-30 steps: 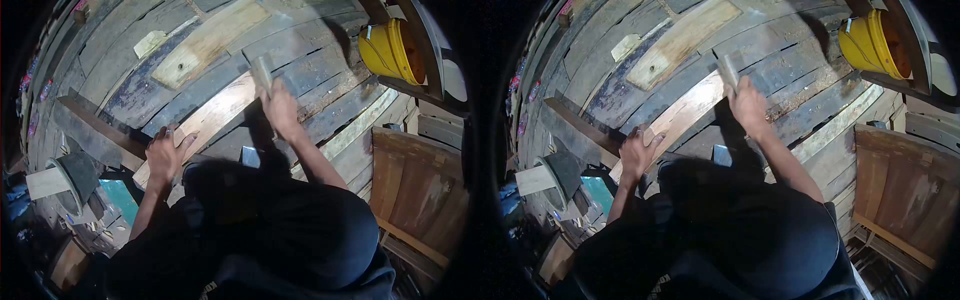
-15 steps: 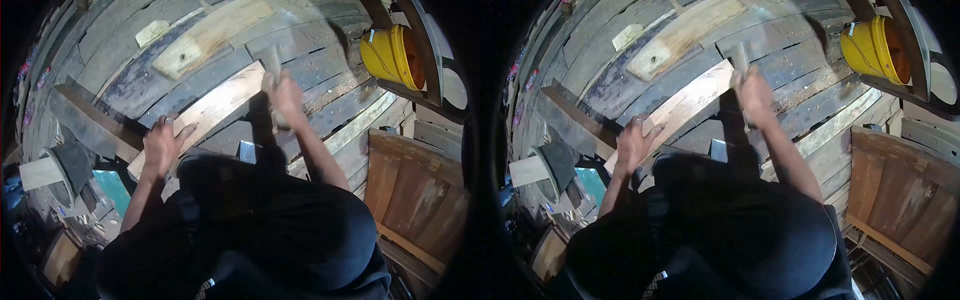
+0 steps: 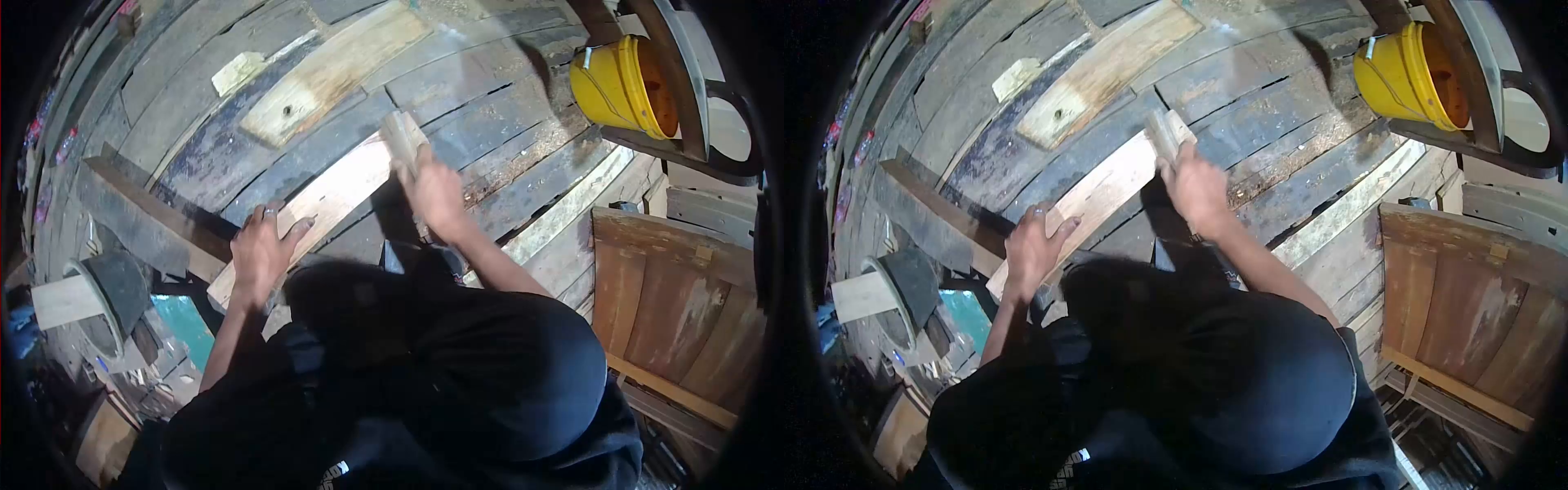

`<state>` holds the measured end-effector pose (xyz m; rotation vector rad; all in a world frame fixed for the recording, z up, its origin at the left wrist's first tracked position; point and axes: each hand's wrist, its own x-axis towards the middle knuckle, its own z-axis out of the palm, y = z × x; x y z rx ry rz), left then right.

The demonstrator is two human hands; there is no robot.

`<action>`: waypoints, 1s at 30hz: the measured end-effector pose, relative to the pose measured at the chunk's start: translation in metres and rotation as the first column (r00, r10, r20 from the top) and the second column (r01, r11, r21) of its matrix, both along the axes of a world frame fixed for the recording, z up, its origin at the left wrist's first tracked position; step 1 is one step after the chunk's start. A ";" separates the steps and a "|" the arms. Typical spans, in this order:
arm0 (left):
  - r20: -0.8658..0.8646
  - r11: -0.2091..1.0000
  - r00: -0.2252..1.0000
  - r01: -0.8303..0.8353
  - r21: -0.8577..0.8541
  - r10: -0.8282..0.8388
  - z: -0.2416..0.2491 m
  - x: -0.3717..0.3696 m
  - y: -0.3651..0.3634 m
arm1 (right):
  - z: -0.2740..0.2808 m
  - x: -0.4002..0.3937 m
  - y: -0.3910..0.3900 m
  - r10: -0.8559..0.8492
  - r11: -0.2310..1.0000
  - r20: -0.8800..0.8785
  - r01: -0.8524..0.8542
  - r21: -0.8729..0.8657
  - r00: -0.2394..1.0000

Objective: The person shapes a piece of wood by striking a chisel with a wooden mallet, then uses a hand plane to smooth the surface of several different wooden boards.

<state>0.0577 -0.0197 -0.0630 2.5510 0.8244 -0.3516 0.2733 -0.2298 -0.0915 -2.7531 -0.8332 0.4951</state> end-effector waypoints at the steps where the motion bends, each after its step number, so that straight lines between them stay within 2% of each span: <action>1: -0.032 1.000 0.999 0.004 -0.005 -0.004 0.000 0.000 0.000 | -0.002 -0.001 0.001 -0.009 1.000 0.005 0.009 0.003 1.000; 3: -0.080 0.998 0.997 -0.005 -0.055 0.000 -0.001 0.005 0.001 | 0.001 0.009 -0.001 -0.014 0.999 -0.028 0.013 -0.050 1.000; 4: -0.057 0.999 0.998 0.007 -0.052 -0.010 -0.002 0.008 0.001 | -0.008 0.018 -0.004 -0.047 0.999 0.071 0.045 0.027 0.996; 7: -0.039 0.998 0.999 0.033 -0.047 -0.035 0.000 0.012 -0.003 | -0.014 0.033 -0.001 -0.162 0.985 0.057 0.158 0.063 0.985; 9: -0.039 0.998 0.997 0.067 -0.006 -0.067 -0.006 0.011 -0.003 | 0.000 0.002 0.001 -0.062 0.998 0.029 0.062 0.009 0.998; 10: -0.025 0.998 0.998 0.062 -0.001 -0.062 -0.007 0.011 -0.003 | -0.008 -0.014 -0.002 0.014 0.997 0.041 -0.017 0.075 0.999; 13: -0.037 0.998 0.998 0.047 -0.041 -0.049 -0.009 0.011 -0.002 | -0.008 -0.004 -0.006 0.026 0.999 0.067 -0.028 0.026 0.997; 14: -0.031 0.998 0.999 0.043 -0.036 -0.044 -0.006 0.010 -0.003 | -0.012 0.008 -0.008 -0.062 0.996 0.039 0.059 0.065 0.997; 15: -0.042 0.998 0.998 0.046 -0.035 -0.048 -0.006 0.004 -0.005 | -0.014 0.027 -0.003 -0.153 0.988 0.040 0.153 -0.007 0.987; 17: -0.020 0.999 0.999 0.046 -0.018 -0.046 -0.008 0.009 -0.004 | -0.010 0.021 -0.001 -0.134 0.991 0.071 0.136 -0.017 0.988; 19: -0.016 0.999 0.999 0.045 0.022 -0.044 -0.010 0.014 -0.005 | -0.013 -0.012 -0.002 0.067 0.998 0.049 -0.067 -0.009 0.997; 20: -0.018 0.998 0.999 0.050 0.029 -0.049 -0.009 0.016 -0.004 | -0.009 -0.020 -0.001 0.080 0.994 0.075 -0.084 0.064 0.994; 21: -0.035 0.998 0.998 0.057 0.030 -0.056 -0.007 0.011 -0.005 | -0.006 -0.016 -0.002 0.083 0.995 0.061 -0.087 0.057 0.995; 23: -0.048 0.999 0.998 0.030 -0.031 -0.032 -0.008 0.010 -0.005 | -0.003 0.014 -0.003 -0.110 0.994 0.031 0.110 0.021 0.993; 25: -0.035 1.000 0.999 0.010 -0.021 -0.011 -0.004 0.012 -0.006 | -0.004 0.040 -0.004 -0.160 0.986 0.023 0.159 0.044 0.987; 27: -0.018 1.000 1.000 0.020 -0.014 -0.020 0.000 0.014 -0.007 | -0.010 0.018 0.001 -0.109 0.994 0.042 0.109 0.011 0.993; 29: -0.008 1.000 1.000 0.023 -0.009 -0.023 -0.004 0.013 -0.006 | -0.005 -0.014 0.006 0.046 0.997 -0.033 -0.044 0.058 0.998; 30: -0.019 0.999 1.000 0.018 -0.042 -0.019 -0.008 0.012 -0.004 | -0.004 -0.009 0.005 0.039 0.998 -0.022 -0.038 0.041 0.999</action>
